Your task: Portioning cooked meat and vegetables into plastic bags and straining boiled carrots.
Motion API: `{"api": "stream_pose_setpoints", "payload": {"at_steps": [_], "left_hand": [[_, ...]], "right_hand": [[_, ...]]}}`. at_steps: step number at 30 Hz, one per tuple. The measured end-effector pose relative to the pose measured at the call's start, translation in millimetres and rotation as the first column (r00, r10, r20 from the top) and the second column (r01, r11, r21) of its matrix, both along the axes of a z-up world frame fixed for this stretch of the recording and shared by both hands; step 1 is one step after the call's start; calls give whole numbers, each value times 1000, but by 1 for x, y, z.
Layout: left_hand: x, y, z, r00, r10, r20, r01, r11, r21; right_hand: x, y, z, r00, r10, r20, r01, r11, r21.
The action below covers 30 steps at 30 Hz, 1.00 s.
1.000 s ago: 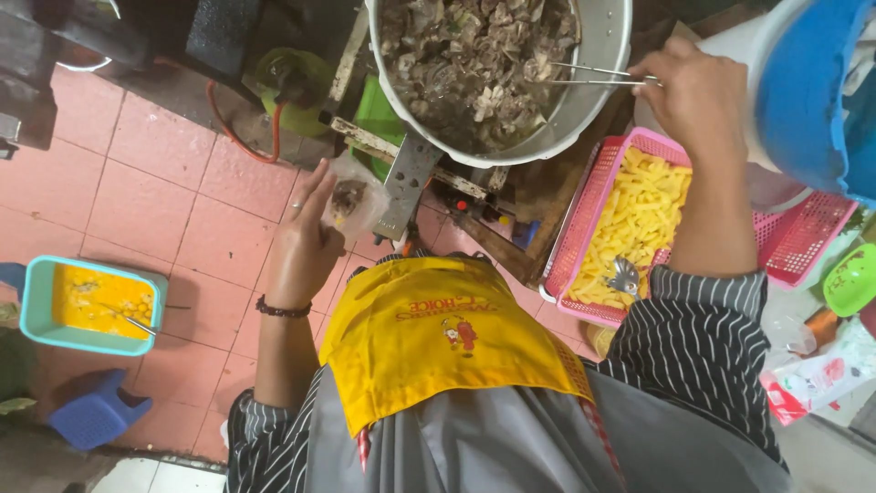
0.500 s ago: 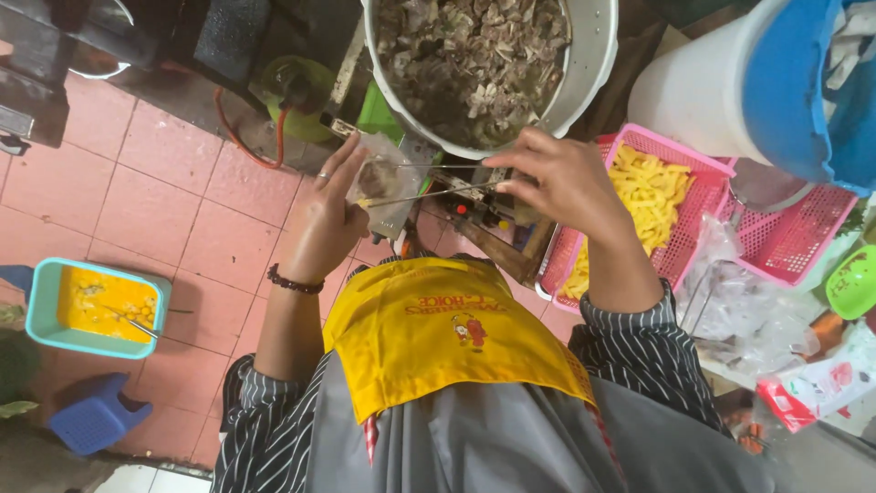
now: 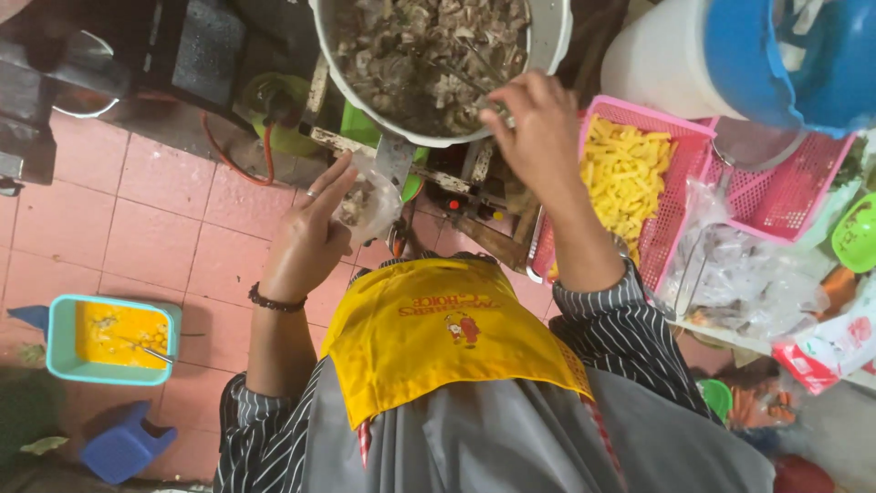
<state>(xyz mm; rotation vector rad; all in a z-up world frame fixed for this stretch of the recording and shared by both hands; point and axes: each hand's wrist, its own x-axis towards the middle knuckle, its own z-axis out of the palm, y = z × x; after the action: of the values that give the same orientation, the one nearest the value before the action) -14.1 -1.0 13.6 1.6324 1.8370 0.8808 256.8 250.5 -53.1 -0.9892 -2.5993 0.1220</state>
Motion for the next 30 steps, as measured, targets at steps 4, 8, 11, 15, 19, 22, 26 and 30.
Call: {"api": "stream_pose_setpoints", "payload": {"at_steps": [4,8,11,15,19,22,26,30], "left_hand": [[29,18,34,988,-131,87,131,991,6],[53,36,48,909,-375,181,372,927,50],[90,59,49,859,-499,115,494,867,65],[155,77,19,733,-674,91,671,739,63],[239,98,39,613,-770,177,764,635,116],[292,97,32,522,-779,347,799,589,121],[347,89,9,421,-847,325,892,452,25],[388,74,-4,252,-940,231,957,205,-206]], "right_hand": [[-21,-86,45,965,139,-223,-202,935,-292],[31,-115,80,959,109,-260,-206,901,-381],[78,-123,121,936,35,-351,-193,883,-427],[159,-162,87,917,-116,-382,-80,884,-460],[253,-187,97,839,-320,-440,15,822,-570],[328,-225,91,771,-471,-428,109,761,-640],[425,-266,96,514,-754,-409,346,619,-705],[526,-275,63,249,-923,-294,706,381,-597]]}}
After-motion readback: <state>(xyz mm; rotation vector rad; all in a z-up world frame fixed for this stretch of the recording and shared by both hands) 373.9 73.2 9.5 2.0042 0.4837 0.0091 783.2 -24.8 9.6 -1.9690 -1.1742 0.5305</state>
